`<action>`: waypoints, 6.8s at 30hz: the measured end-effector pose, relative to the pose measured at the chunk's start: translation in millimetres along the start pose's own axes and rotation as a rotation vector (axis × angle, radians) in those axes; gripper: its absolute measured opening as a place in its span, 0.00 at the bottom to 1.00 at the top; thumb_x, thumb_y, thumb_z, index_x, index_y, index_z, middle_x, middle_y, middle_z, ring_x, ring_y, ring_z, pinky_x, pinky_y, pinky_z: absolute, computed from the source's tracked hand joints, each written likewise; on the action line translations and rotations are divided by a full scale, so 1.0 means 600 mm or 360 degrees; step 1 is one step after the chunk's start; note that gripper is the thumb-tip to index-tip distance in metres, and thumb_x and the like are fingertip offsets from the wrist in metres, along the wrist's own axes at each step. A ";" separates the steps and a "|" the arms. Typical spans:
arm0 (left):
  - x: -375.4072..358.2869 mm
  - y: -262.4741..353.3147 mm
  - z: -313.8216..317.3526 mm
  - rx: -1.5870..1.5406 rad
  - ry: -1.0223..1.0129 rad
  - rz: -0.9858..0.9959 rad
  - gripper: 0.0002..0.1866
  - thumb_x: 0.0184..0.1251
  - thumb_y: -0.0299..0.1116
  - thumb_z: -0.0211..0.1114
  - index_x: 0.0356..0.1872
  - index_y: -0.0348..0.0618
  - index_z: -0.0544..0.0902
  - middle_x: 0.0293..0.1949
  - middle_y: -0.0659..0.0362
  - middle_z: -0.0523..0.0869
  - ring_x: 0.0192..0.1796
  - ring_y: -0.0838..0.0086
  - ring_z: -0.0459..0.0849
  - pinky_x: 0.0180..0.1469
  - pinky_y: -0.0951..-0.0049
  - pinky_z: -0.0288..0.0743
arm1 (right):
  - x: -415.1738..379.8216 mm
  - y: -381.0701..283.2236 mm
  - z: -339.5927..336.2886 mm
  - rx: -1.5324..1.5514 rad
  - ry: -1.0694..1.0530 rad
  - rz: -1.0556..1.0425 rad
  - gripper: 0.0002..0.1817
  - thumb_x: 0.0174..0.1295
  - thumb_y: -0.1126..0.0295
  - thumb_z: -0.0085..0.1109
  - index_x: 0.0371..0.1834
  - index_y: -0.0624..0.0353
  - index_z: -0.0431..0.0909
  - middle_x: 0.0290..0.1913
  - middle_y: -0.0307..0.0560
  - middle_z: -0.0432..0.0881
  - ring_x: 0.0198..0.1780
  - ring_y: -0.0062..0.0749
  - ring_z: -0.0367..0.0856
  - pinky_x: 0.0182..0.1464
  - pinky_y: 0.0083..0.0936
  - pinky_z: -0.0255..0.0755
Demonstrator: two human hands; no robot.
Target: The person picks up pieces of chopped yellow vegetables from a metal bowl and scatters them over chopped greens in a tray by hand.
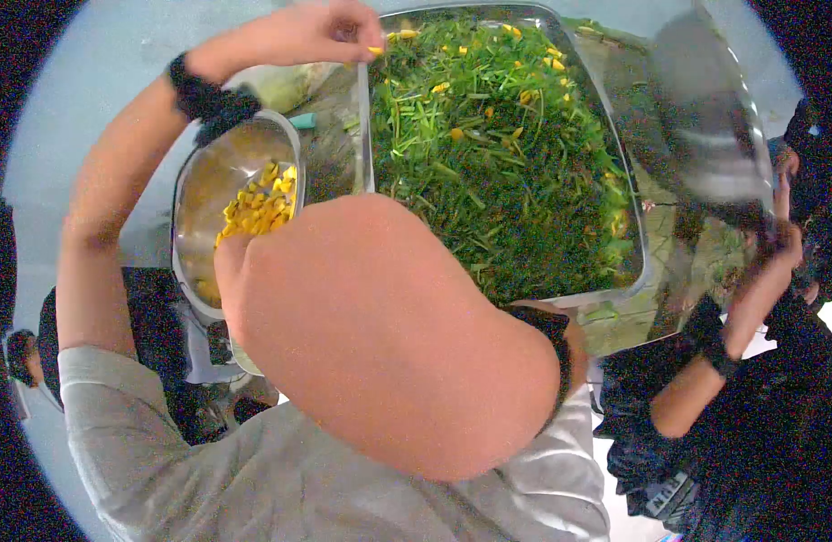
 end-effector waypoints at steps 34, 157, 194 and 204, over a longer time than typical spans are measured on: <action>-0.315 0.076 0.048 -0.0630 0.0357 -0.0681 0.08 0.65 0.32 0.68 0.40 0.39 0.86 0.35 0.65 0.87 0.36 0.81 0.82 0.40 0.77 0.76 | -0.066 -0.070 0.003 0.0029 -0.0023 -0.0306 0.16 0.56 0.67 0.66 0.45 0.56 0.73 0.25 0.47 0.77 0.28 0.46 0.78 0.30 0.38 0.69; -0.437 0.092 0.092 0.0320 0.0693 -0.0637 0.03 0.60 0.24 0.69 0.34 0.37 0.84 0.30 0.55 0.86 0.31 0.71 0.83 0.35 0.73 0.77 | -0.010 0.006 0.003 -0.0041 0.0018 0.0046 0.16 0.57 0.61 0.68 0.46 0.54 0.82 0.23 0.50 0.80 0.26 0.45 0.80 0.29 0.38 0.73; -0.679 0.148 0.310 -0.0322 0.1876 -0.0380 0.05 0.58 0.24 0.66 0.36 0.39 0.83 0.38 0.54 0.85 0.46 0.58 0.82 0.52 0.63 0.75 | 0.051 0.395 0.145 -0.0532 -0.0264 0.1100 0.18 0.53 0.53 0.72 0.37 0.56 0.89 0.33 0.54 0.88 0.35 0.46 0.86 0.40 0.40 0.79; -0.665 0.141 0.333 -0.0297 0.1998 -0.0560 0.15 0.61 0.26 0.65 0.50 0.39 0.80 0.55 0.51 0.79 0.50 0.64 0.79 0.53 0.65 0.73 | 0.137 0.166 0.064 -0.0004 0.0264 0.0582 0.14 0.60 0.60 0.69 0.40 0.60 0.87 0.29 0.42 0.85 0.29 0.24 0.79 0.37 0.26 0.76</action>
Point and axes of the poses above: each hand's wrist, its own x-axis towards the middle knuckle, its own z-axis out of the palm, y = z × x, the point moved 5 cm from there along x, towards the middle knuckle
